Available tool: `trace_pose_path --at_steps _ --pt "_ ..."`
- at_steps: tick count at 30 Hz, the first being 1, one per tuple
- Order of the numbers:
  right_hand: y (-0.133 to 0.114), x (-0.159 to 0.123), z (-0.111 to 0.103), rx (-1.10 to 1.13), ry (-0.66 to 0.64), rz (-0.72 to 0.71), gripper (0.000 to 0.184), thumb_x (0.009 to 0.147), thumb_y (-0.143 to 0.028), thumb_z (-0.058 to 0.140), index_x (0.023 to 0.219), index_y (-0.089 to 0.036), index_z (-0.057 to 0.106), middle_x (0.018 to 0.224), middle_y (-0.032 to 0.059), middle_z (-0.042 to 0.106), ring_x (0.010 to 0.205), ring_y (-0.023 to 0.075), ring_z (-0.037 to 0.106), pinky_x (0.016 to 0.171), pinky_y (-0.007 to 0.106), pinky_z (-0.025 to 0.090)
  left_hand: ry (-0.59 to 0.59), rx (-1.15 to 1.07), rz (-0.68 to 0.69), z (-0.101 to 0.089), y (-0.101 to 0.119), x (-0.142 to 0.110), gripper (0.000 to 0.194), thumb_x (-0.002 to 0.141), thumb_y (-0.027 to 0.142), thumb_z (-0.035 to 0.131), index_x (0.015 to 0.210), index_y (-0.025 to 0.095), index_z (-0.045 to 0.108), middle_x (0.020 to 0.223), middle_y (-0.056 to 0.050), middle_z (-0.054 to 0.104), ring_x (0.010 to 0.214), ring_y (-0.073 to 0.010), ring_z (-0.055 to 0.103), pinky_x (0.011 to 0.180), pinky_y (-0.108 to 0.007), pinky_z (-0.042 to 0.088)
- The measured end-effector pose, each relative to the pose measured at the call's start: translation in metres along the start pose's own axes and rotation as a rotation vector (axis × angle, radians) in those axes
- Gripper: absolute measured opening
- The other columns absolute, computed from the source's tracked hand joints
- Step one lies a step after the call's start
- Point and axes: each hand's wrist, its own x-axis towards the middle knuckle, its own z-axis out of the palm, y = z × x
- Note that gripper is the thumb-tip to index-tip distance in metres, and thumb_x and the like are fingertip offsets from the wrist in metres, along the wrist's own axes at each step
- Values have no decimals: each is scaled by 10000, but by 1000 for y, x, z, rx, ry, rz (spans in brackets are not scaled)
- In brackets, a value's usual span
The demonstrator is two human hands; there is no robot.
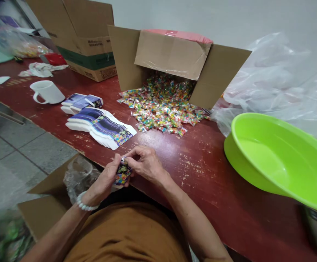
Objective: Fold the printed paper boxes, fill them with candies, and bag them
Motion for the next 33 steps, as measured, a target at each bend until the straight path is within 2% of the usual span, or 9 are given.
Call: trace_pose_path --at_steps 4,9,12,15,20,23,26,29,33 --pt "3 2 2 -7 33 20 79 814 -207 644 812 -164 710 735 14 696 538 91 593 482 188 441 30 -14 -44 1 -5 2 737 849 771 378 946 106 681 702 -73 675 433 -113 566 413 -209 415" --pt "1 -3 4 232 -151 60 185 896 -332 595 823 -180 672 827 21 693 553 101 603 502 225 490 59 -78 -71 1 -7 2 706 836 764 429 1005 123 673 650 -50 663 407 -119 562 385 -209 417" --pt "0 -12 8 102 -25 -98 126 905 -265 587 843 -205 678 998 49 698 830 154 653 724 293 550 60 -108 -91 1 -8 2 718 841 759 431 1071 119 662 555 -24 622 394 -126 553 377 -204 416" --pt "3 -18 14 -55 110 -241 84 866 -155 611 871 -217 668 1009 53 698 986 180 625 909 359 504 45 -126 -113 4 -9 2 730 854 750 418 1127 113 647 484 -8 579 388 -134 544 377 -200 408" --pt "9 -14 8 -27 66 -130 90 872 -236 641 946 -227 689 952 24 718 828 149 635 777 298 512 -27 -325 -91 9 0 -2 618 869 637 543 1305 199 536 729 -39 693 541 -159 638 506 -249 509" --pt "21 -1 -21 -6 138 8 222 862 -382 651 999 -211 684 885 19 704 731 145 622 678 273 508 -71 -405 -141 5 0 -13 488 851 440 685 1264 228 537 977 -76 717 792 -196 701 722 -307 560" --pt "44 16 -74 -318 421 145 255 878 -394 602 1014 -197 689 996 56 692 879 186 637 820 317 512 -117 -404 -261 -7 -12 -29 381 816 328 743 1142 208 586 1054 -93 699 928 -227 687 827 -348 544" --pt "72 29 -125 -584 639 388 398 868 -361 596 1194 -136 641 1202 169 608 1148 301 566 1011 453 420 -119 -325 -310 -29 -30 -41 326 765 294 784 1021 191 610 978 -62 683 879 -210 666 809 -343 537" --pt "97 42 -157 -609 667 535 435 809 -410 662 1172 -169 669 1253 184 562 1167 359 571 1008 506 407 -49 15 -232 -76 -39 -47 348 715 354 811 980 214 633 839 0 649 765 -152 606 715 -241 492"
